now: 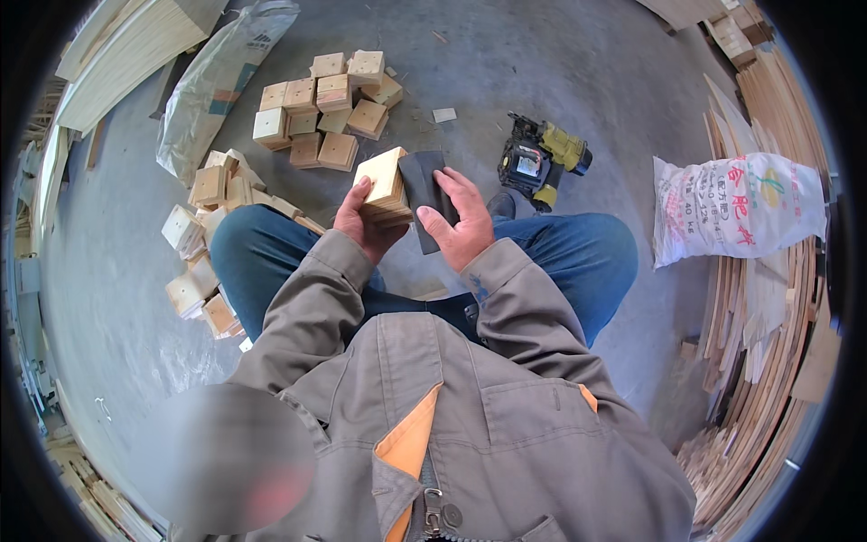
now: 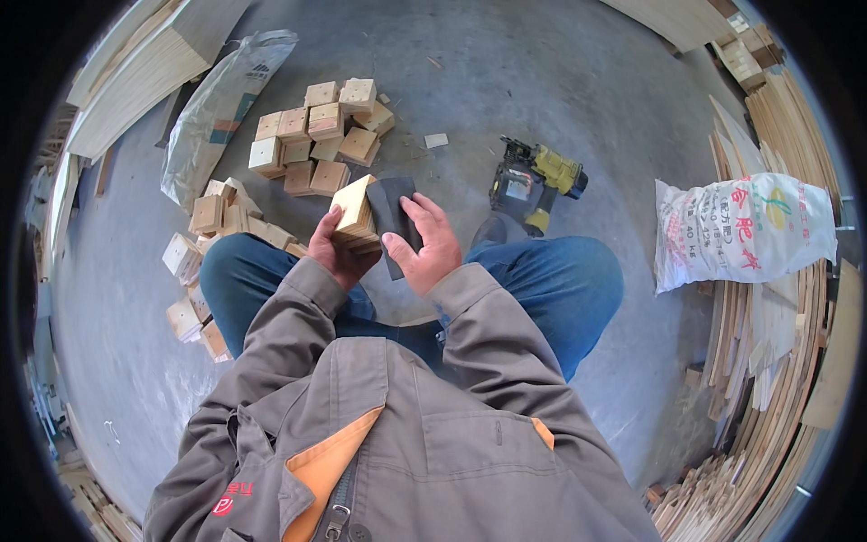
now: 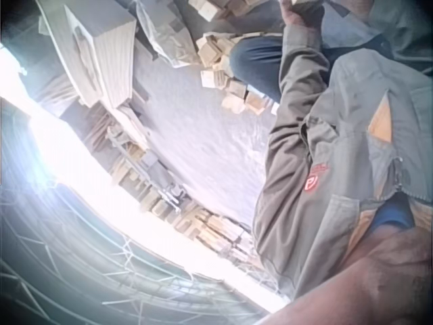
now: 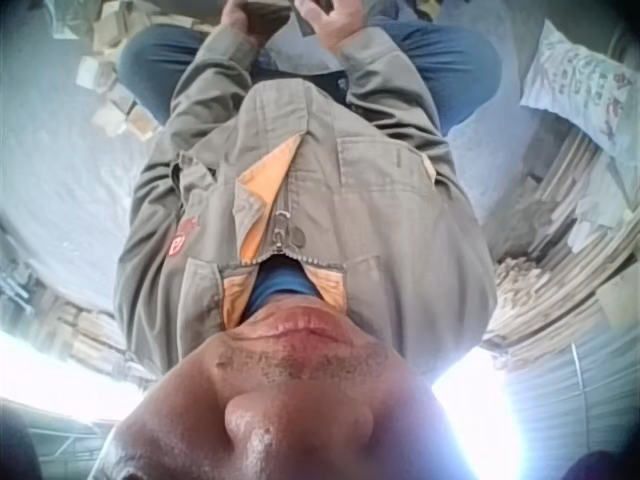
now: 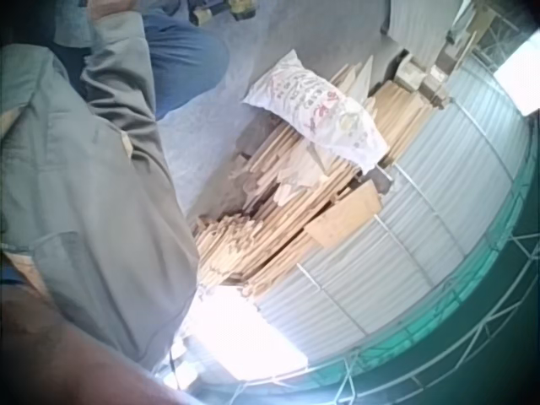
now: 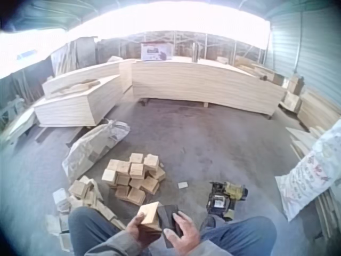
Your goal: The person sits on the floor and sands small wooden blocks one by one using a sanding block. They pick up a block, sand its surfaces, and place it back into a pile.
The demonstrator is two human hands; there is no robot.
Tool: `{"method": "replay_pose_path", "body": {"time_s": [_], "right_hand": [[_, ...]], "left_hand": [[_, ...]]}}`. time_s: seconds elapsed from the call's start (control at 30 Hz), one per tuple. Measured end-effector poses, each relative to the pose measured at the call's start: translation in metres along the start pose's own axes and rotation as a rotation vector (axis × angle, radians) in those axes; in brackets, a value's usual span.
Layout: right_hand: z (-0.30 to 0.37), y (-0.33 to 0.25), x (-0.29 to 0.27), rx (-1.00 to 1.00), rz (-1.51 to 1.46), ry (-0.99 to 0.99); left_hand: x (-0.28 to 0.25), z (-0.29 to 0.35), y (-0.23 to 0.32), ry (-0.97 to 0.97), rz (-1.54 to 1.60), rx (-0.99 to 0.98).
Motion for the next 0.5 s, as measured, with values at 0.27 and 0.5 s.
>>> {"method": "replay_pose_path", "body": {"time_s": [0.27, 0.5], "right_hand": [[-0.004, -0.003, 0.006, -0.076, 0.042, -0.020], [0.010, -0.016, 0.010, -0.186, 0.075, -0.105]], "left_hand": [[0.008, -0.002, -0.002, -0.062, 0.109, 0.062], [0.000, -0.012, 0.006, -0.004, 0.169, 0.069]]}}
Point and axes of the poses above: each hand's wrist, its own z-axis away from the middle knuckle, its own x-axis out of the palm, y = z × x, the point moved 1 cm from there along -z, towards the middle knuckle, and after that the axes turned 1 degree about -z, right-handed, at the moved point
